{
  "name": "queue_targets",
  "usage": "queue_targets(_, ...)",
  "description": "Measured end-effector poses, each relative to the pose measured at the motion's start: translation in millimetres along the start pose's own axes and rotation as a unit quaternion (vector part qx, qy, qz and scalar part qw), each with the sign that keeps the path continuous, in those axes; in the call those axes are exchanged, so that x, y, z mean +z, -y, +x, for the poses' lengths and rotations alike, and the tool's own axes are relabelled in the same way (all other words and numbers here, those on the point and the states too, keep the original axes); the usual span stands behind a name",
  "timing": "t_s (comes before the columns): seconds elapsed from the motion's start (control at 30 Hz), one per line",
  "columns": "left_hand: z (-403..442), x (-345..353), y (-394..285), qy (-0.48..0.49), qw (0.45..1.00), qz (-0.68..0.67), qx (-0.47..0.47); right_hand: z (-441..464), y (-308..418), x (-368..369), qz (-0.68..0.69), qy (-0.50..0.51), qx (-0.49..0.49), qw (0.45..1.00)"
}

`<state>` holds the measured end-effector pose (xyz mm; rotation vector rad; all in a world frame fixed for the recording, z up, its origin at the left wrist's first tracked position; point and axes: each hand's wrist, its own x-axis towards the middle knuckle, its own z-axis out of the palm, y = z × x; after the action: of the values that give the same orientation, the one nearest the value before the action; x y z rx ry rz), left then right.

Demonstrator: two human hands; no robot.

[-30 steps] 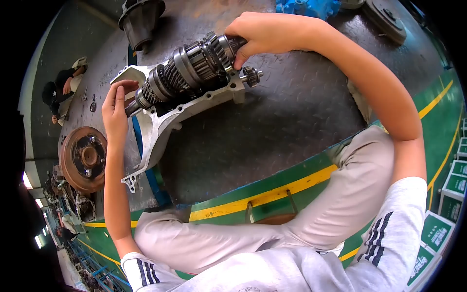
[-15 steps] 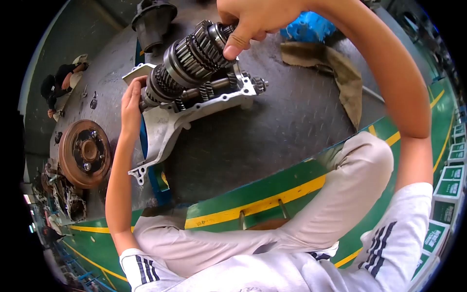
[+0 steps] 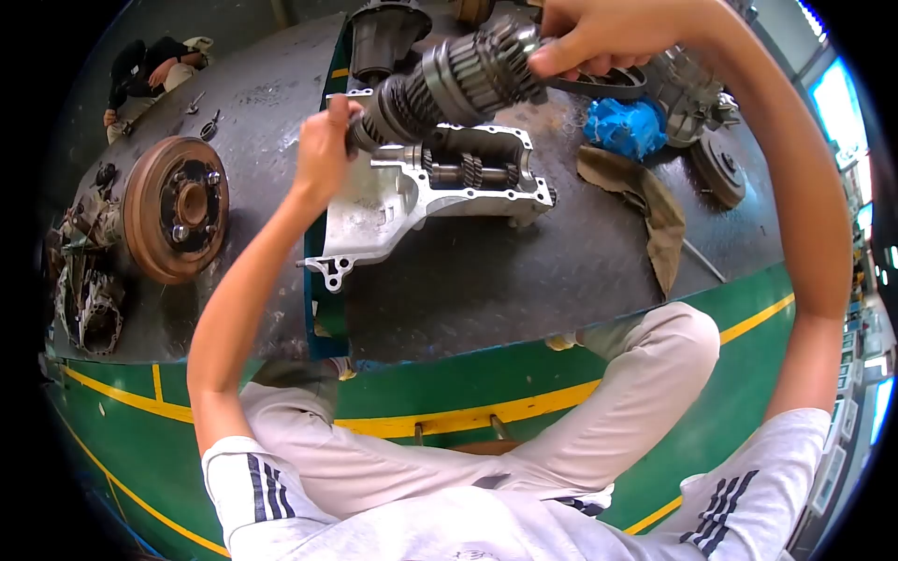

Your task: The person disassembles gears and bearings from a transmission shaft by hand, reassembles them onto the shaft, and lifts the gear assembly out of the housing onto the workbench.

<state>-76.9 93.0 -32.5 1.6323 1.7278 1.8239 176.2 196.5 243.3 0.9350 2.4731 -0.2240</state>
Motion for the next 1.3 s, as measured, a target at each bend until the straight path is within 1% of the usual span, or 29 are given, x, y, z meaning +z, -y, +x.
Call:
queue_targets(0.03, 4.6, -12.6, -6.4, 0.039, 0.999, -0.029, 0.001, -8.5, -5.4, -7.6, -0.003, 0.0, 0.001, 1.0)
queue_targets(0.1, 10.7, -36.4, -64.4, 0.137, 0.989, -0.055, 0.026, -44.8, 1.9, -37.1, -0.022, 0.016, 0.009, 1.0)
queue_targets(0.17, -5.6, -33.1, -125.0, 0.145, 0.987, -0.051, 0.051, -73.1, -12.1, -52.8, 0.04, 0.032, -0.027, 0.998)
queue_targets(0.23, -22.9, -26.0, -169.3, 0.14, 0.983, 0.072, 0.092, -102.9, -12.0, -57.0, 0.064, 0.032, -0.043, 0.997)
queue_targets(0.3, -48.3, -5.4, -196.9, 0.11, 0.991, 0.061, 0.035, -124.4, 0.7, -53.9, 0.024, 0.03, -0.032, 0.999)
queue_targets(0.33, -62.9, 7.3, -205.9, 0.083, 0.995, 0.042, 0.036, -132.3, 9.7, -51.5, -0.003, 0.033, -0.023, 0.999)
queue_targets(0.37, -75.2, 15.4, -216.7, 0.12, 0.993, -0.022, 0.0, -139.0, 19.3, -47.8, -0.033, 0.036, -0.014, 0.999)
queue_targets(0.43, -101.8, 53.8, -208.8, 0.082, 0.985, -0.147, 0.028, -149.9, 38.8, -42.7, -0.099, 0.044, 0.005, 0.994)
queue_targets(0.5, -117.5, 78.9, -195.9, 0.067, 0.987, -0.147, 0.014, -155.1, 61.6, -34.0, -0.172, 0.062, 0.028, 0.983)
queue_targets(0.57, -131.9, 105.6, -173.0, 0.012, 0.983, -0.185, 0.007, -152.0, 82.0, -26.8, -0.233, 0.095, 0.051, 0.966)
queue_targets(0.6, -135.0, 115.2, -163.8, 0.016, 0.981, -0.191, 0.012, -143.6, 87.3, -23.6, -0.255, 0.117, 0.058, 0.958)
queue_targets(0.67, -146.4, 124.6, -147.8, 0.104, 0.957, -0.24, -0.124, -121.0, 89.3, -18.8, -0.285, 0.165, 0.059, 0.942)
queue_targets(0.7, -153.1, 127.2, -142.6, 0.109, 0.957, -0.236, -0.126, -108.1, 87.6, -16.1, -0.3, 0.186, 0.047, 0.935)
queue_targets(0.77, -153.3, 126.9, -135.2, 0.075, 0.956, -0.252, -0.128, -93.7, 83.0, -9.2, -0.288, 0.181, 0.041, 0.939)
queue_targets(0.8, -153.2, 120.8, -133.3, 0.093, 0.952, -0.245, -0.156, -87.2, 81.9, -4.5, -0.276, 0.187, 0.035, 0.942)
queue_targets(0.83, -154.1, 119.0, -127.1, 0.096, 0.951, -0.243, -0.164, -80.8, 80.4, 0.1, -0.272, 0.194, 0.03, 0.942)
queue_targets(0.9, -154.2, 119.6, -112.9, 0.104, 0.952, -0.216, -0.19, -71.0, 85.9, 8.7, -0.252, 0.173, 0.03, 0.952)
queue_targets(0.93, -154.6, 121.7, -107.5, 0.106, 0.944, -0.228, -0.213, -65.8, 91.9, 8.1, -0.282, 0.183, 0.025, 0.942)
queue_targets(0.97, -152.6, 123.0, -104.9, 0.104, 0.944, -0.229, -0.215, -65.8, 94.6, 6.5, -0.284, 0.185, 0.024, 0.941)
queue_targets(1.0, -149.6, 123.5, -103.6, 0.105, 0.944, -0.243, -0.199, -68.1, 99.5, 4.4, -0.255, 0.167, 0.04, 0.952)
queue_targets(1.1, -150.7, 117.9, -97.2, 0.12, 0.943, -0.25, -0.186, -83.5, 122.4, 3.6, -0.283, 0.145, 0.056, 0.946)
queue_targets(1.13, -150.4, 116.2, -95.6, 0.133, 0.942, -0.253, -0.179, -94.2, 129.6, 7.4, -0.34, 0.07, 0.103, 0.932)
queue_targets(1.2, -148.1, 112.5, -95.8, 0.146, 0.937, -0.255, -0.189, -111.1, 110.4, -21.6, -0.305, 0.045, 0.026, 0.951)
queue_targets(1.27, -149.3, 108.2, -96.7, 0.165, 0.93, -0.255, -0.208, -122.5, 83.1, -36.9, -0.228, -0.027, -0.037, 0.973)
queue_targets(1.3, -149.6, 106.5, -97.0, 0.163, 0.93, -0.251, -0.215, -122.7, 73.2, -25.8, -0.156, -0.089, -0.053, 0.982)
